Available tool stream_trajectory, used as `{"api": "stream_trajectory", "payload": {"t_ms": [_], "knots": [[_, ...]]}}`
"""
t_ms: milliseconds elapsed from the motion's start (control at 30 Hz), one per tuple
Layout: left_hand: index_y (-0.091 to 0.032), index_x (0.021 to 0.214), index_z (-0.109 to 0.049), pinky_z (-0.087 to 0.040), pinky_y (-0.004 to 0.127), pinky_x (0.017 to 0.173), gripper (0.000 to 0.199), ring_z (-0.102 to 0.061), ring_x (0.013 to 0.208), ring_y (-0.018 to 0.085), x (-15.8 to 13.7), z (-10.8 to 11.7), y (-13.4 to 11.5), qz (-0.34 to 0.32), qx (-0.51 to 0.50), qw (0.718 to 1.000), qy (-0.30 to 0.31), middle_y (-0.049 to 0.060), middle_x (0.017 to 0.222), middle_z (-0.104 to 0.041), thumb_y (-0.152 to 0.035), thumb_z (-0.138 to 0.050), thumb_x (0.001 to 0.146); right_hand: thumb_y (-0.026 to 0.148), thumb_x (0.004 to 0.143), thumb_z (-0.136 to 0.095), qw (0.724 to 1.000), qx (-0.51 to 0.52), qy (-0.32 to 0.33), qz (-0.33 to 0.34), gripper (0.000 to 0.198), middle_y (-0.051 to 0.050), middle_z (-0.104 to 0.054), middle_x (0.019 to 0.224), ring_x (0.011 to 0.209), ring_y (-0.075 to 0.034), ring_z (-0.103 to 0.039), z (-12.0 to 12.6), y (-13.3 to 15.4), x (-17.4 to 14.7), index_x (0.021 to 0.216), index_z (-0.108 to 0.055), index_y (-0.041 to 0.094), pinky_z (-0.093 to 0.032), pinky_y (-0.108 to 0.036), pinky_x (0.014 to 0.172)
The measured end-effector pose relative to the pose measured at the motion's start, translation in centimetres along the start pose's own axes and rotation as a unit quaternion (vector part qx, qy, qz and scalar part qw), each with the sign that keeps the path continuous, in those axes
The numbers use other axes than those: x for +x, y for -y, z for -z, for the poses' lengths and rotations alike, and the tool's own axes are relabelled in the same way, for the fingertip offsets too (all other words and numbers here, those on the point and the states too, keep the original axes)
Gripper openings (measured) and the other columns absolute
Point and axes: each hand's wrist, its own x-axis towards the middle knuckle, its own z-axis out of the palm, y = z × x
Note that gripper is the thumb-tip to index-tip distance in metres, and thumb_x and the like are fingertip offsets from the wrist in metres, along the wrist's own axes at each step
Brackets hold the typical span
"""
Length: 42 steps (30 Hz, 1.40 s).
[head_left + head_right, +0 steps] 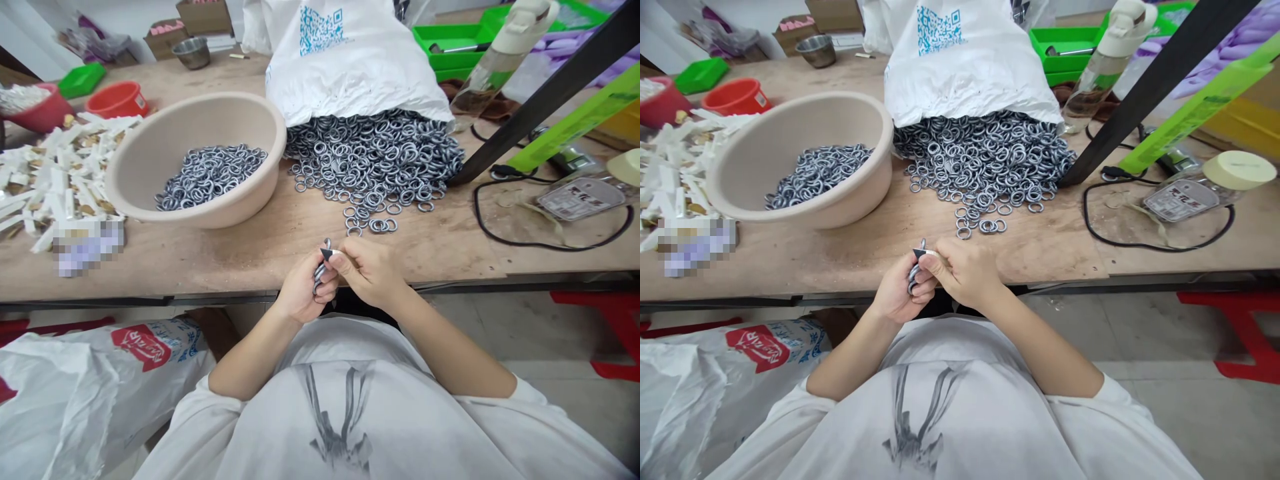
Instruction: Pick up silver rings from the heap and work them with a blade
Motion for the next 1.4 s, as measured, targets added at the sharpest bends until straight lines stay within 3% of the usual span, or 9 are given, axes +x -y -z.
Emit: {"api": "stream_trajectory", "payload": {"t_ms": [200,367,500,600,900,1133,1233,1300,1400], "knots": [[-0.016,0.063,-0.047,-0.018,0.012,0.033,0.046,-0.025,0.035,0.001,-0.9,0.5,0.5,-0.012,0.062,0.993,0.098,-0.008,0.047,-0.036,-0.048,-0.077,0.075,0.055,0.102,-0.034,0.984,-0.092,0.033,-0.150,0.050,-0.004,-0.061,0.067,0.066,-0.019,-0.056,0.7,-3.1,2.7,0.076,-0.060,0.020,-0.030,-0.029,0.061],[-0.016,0.076,-0.058,-0.019,0.013,0.031,0.024,-0.031,0.036,0.003,-0.5,1.1,-0.2,-0.054,0.043,0.997,0.021,-0.007,0.054,-0.043,-0.036,-0.072,0.077,0.046,0.094,-0.058,0.939,-0.276,0.069,-0.191,0.036,-0.015,-0.071,0.114,0.095,-0.030,-0.066,0.7,-5.3,6.4,0.114,-0.069,0.019,-0.040,-0.035,0.073],[-0.019,0.093,-0.062,-0.021,0.013,0.032,0.019,-0.037,0.039,0.006,0.1,1.8,-1.1,-0.083,0.021,0.996,-0.011,-0.006,0.059,-0.048,-0.021,-0.061,0.075,0.029,0.097,-0.051,0.906,-0.353,0.107,-0.207,0.029,-0.018,-0.071,0.114,0.098,-0.034,-0.068,0.4,-5.2,8.3,0.112,-0.071,0.014,-0.043,-0.037,0.072],[-0.019,0.080,-0.057,-0.024,0.014,0.032,0.006,-0.040,0.040,0.007,0.6,2.3,-1.6,-0.102,0.008,0.994,-0.037,-0.005,0.058,-0.047,-0.023,-0.058,0.075,0.028,0.099,-0.047,0.911,-0.348,0.102,-0.198,0.031,-0.018,-0.070,0.115,0.098,-0.033,-0.068,0.5,-4.9,8.5,0.112,-0.071,0.015,-0.043,-0.037,0.071],[-0.017,0.074,-0.051,-0.016,0.013,0.033,0.044,-0.033,0.037,0.001,1.4,2.1,-1.4,-0.158,0.068,0.983,-0.060,-0.007,0.059,-0.051,-0.045,-0.084,0.069,0.039,0.094,-0.060,0.918,-0.327,0.102,-0.199,0.033,-0.017,-0.068,0.119,0.099,-0.031,-0.068,0.1,-5.6,8.0,0.115,-0.072,0.016,-0.046,-0.038,0.076],[-0.016,0.070,-0.055,-0.015,0.016,0.035,0.042,-0.032,0.038,0.001,1.8,2.7,-1.0,-0.216,0.136,0.963,-0.084,-0.002,0.063,-0.062,-0.041,-0.088,0.064,0.042,0.094,-0.056,0.922,-0.319,0.120,-0.185,0.033,-0.017,-0.075,0.108,0.096,-0.032,-0.068,0.1,-6.4,8.6,0.107,-0.073,0.017,-0.045,-0.037,0.074],[-0.016,0.071,-0.061,-0.021,0.017,0.040,0.033,-0.033,0.043,0.003,2.0,2.9,-0.9,-0.259,0.198,0.940,-0.098,-0.004,0.059,-0.057,-0.039,-0.085,0.069,0.039,0.093,-0.060,0.922,-0.309,0.143,-0.183,0.028,-0.017,-0.075,0.105,0.096,-0.031,-0.068,0.5,-6.3,8.7,0.104,-0.073,0.017,-0.044,-0.037,0.074],[-0.016,0.077,-0.069,-0.031,0.017,0.049,0.025,-0.040,0.050,0.005,2.0,3.1,-0.9,-0.305,0.275,0.904,-0.120,-0.003,0.061,-0.057,-0.036,-0.083,0.073,0.035,0.093,-0.059,0.935,-0.276,0.137,-0.175,0.024,-0.016,-0.075,0.100,0.092,-0.030,-0.067,0.8,-5.8,8.4,0.099,-0.072,0.016,-0.043,-0.036,0.074],[-0.020,0.093,-0.078,-0.041,0.020,0.065,0.021,-0.053,0.067,0.011,2.0,3.1,-1.1,-0.368,0.384,0.834,-0.143,0.000,0.073,-0.064,-0.032,-0.080,0.077,0.038,0.095,-0.056,0.977,-0.086,0.144,-0.133,0.026,-0.009,-0.071,0.083,0.081,-0.023,-0.062,1.4,-4.6,7.1,0.086,-0.069,0.017,-0.043,-0.033,0.071]]}}
